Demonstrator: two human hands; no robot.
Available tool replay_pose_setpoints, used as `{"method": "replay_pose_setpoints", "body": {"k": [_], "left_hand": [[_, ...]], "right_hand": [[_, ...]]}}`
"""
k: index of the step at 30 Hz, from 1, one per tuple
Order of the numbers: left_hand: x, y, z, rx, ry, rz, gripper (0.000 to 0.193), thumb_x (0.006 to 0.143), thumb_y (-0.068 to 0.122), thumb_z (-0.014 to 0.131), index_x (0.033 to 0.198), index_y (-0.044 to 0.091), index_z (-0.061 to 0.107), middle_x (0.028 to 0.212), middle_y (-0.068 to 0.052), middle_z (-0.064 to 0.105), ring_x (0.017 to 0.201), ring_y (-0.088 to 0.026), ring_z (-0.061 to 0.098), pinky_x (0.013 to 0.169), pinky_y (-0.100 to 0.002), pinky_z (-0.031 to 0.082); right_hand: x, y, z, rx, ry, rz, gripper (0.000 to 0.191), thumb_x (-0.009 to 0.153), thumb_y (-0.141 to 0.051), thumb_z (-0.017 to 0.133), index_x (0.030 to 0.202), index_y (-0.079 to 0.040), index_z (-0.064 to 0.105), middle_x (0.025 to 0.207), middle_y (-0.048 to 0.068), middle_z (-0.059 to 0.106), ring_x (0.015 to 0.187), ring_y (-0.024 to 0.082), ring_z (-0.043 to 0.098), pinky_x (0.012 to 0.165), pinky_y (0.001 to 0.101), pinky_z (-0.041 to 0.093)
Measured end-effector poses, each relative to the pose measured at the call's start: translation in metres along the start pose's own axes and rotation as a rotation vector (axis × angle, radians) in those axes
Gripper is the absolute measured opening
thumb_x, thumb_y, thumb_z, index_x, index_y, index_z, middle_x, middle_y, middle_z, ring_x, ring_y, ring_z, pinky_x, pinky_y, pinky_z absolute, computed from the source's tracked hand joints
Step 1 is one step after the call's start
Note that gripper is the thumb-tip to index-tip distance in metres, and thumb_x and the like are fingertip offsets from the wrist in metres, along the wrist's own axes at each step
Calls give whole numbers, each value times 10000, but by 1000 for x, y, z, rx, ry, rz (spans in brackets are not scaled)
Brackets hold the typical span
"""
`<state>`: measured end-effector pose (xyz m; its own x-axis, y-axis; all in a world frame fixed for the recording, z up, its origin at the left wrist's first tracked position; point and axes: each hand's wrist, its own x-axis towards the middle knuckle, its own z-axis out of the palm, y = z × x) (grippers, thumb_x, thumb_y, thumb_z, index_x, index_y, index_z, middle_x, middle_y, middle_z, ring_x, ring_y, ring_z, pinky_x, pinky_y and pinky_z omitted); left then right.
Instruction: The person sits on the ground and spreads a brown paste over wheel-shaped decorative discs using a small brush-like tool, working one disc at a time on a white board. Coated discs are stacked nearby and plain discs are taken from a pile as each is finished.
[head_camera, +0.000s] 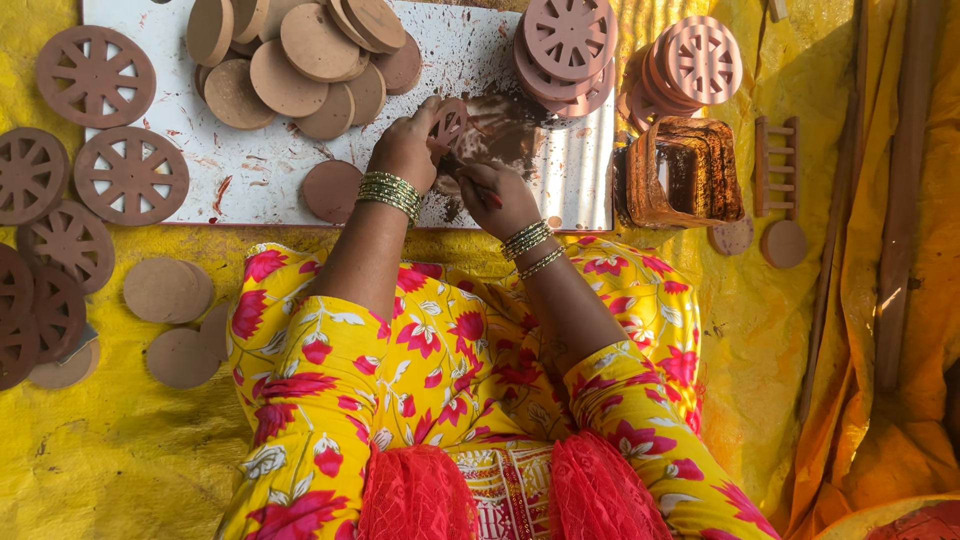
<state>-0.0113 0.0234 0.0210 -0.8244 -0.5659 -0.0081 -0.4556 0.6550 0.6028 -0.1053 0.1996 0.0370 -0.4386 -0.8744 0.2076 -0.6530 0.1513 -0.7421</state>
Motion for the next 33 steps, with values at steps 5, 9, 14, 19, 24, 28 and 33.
{"method": "replay_pose_setpoints", "body": {"k": [5, 9, 14, 19, 24, 28, 33], "left_hand": [[4, -7, 1, -209, 145, -89, 581, 833, 109, 813, 1356, 103, 561, 1112, -208, 726, 1025, -361, 721, 866, -453, 575], [1, -6, -1, -137, 73, -164, 313, 901, 123, 782, 1182, 94, 646, 1093, -177, 750, 1041, -372, 717, 875, -478, 566], [-2, 14, -3, -45, -34, -90, 464, 864, 12, 707, 1306, 89, 586, 1106, -223, 689, 1045, -424, 665, 857, -498, 547], [-3, 18, -10, -8, 5, -145, 582, 862, 12, 706, 1411, 131, 551, 1146, -232, 667, 1074, -414, 654, 882, -489, 541], [-1, 17, -11, 22, -41, -199, 591, 889, 48, 712, 1445, 122, 526, 1133, -224, 678, 1049, -399, 676, 860, -483, 561], [0, 20, -13, 46, -75, -187, 643, 848, 7, 696, 1454, 125, 516, 1135, -217, 686, 1051, -393, 678, 860, -479, 562], [-2, 27, -15, 42, -60, -181, 595, 896, 48, 688, 1460, 138, 518, 1166, -218, 679, 1083, -398, 665, 878, -501, 549]], "right_hand": [[0, -2, -6, -8, 4, 79, 158, 919, -151, 693, 1044, -66, 740, 890, 172, 716, 801, 356, 712, 717, 423, 566], [-8, -5, -17, -8, 11, 74, 153, 936, -150, 695, 1056, -69, 741, 880, 166, 714, 791, 352, 713, 712, 419, 564], [-10, -12, -7, 0, 26, 66, 180, 935, -142, 690, 1091, -64, 729, 915, 176, 708, 781, 354, 710, 701, 417, 564], [-7, -10, -8, -21, 4, 85, 162, 929, -145, 691, 1067, -75, 738, 905, 171, 717, 797, 356, 715, 721, 416, 570], [-12, -5, -26, -3, 4, 24, 166, 947, -158, 691, 1077, -68, 741, 899, 167, 726, 814, 354, 719, 719, 414, 567], [-9, -11, -15, -2, -3, 51, 171, 958, -159, 679, 1087, -59, 732, 894, 169, 716, 787, 347, 713, 712, 419, 565], [-11, -17, -6, -12, -59, 68, 174, 945, -145, 667, 1075, -50, 732, 855, 186, 707, 785, 374, 693, 685, 444, 541]]}}
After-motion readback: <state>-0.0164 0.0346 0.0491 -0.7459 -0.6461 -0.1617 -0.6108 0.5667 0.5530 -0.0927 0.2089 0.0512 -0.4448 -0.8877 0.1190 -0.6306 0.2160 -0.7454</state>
